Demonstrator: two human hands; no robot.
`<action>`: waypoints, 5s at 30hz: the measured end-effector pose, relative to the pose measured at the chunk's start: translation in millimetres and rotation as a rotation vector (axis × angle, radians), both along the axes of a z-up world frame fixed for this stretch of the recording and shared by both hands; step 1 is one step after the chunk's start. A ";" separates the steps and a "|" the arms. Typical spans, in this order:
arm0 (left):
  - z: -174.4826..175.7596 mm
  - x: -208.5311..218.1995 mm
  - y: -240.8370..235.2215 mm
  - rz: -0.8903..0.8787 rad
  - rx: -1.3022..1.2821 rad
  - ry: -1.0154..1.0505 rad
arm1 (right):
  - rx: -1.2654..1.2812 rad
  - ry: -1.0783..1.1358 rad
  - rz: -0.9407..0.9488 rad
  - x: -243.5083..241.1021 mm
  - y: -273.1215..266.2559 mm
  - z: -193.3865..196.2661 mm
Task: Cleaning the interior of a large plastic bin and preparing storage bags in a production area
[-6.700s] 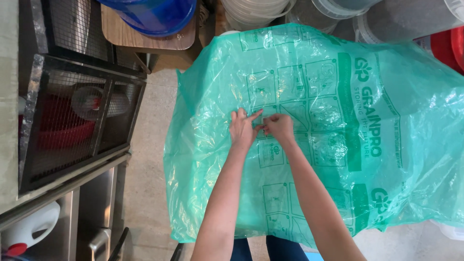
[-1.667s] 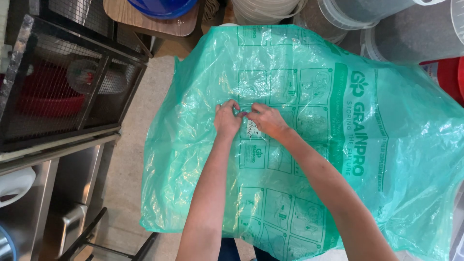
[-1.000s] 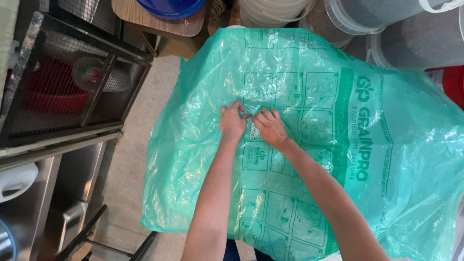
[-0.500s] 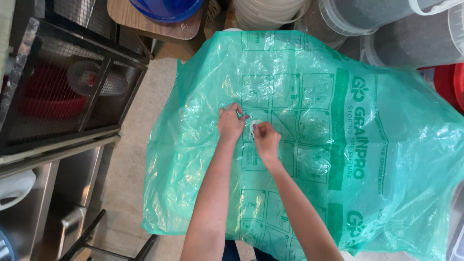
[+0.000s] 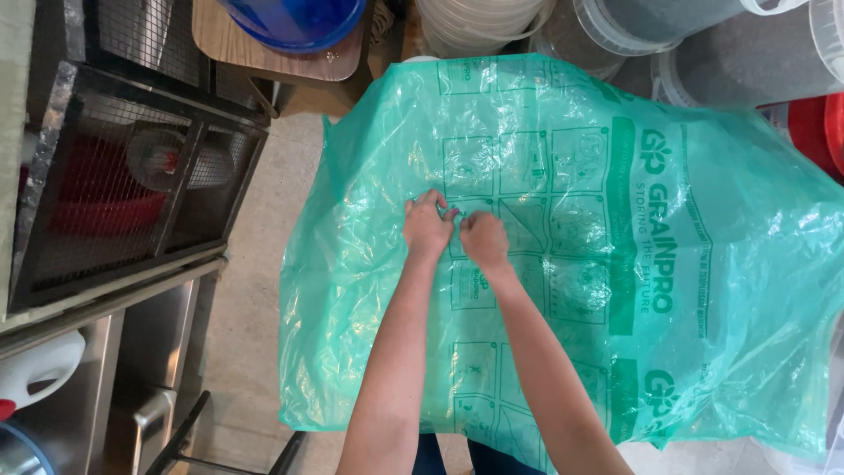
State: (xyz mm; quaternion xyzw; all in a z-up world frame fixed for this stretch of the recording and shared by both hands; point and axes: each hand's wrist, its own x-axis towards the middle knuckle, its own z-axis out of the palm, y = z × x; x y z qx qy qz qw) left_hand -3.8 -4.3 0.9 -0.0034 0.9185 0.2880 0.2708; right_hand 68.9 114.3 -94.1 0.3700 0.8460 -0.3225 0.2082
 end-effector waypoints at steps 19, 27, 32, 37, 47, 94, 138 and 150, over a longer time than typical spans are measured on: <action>19.7 3.1 13.5 0.065 -0.056 0.009 | -0.106 0.537 -0.357 32.3 -30.5 26.4; 17.6 3.4 12.7 0.055 -0.053 -0.001 | -0.470 0.567 -0.365 33.7 -23.6 74.7; 14.6 2.8 11.8 0.061 -0.045 -0.020 | -0.613 0.561 -0.490 41.2 -13.1 64.0; 15.6 3.0 11.2 0.058 -0.046 -0.011 | -0.445 0.329 -0.452 21.3 -11.7 66.0; 15.6 3.2 13.6 0.096 -0.054 0.006 | -0.275 0.362 -0.294 24.6 -8.7 18.1; -33.6 9.9 -10.2 0.032 0.135 0.002 | -0.325 0.551 -0.675 180.7 -53.3 147.8; 71.8 83.4 -48.2 1.135 1.167 -0.318 | -0.071 0.785 0.617 115.2 0.2 137.1; 14.0 73.1 -19.7 0.459 0.461 -0.024 | 0.128 0.875 0.296 57.0 23.3 26.5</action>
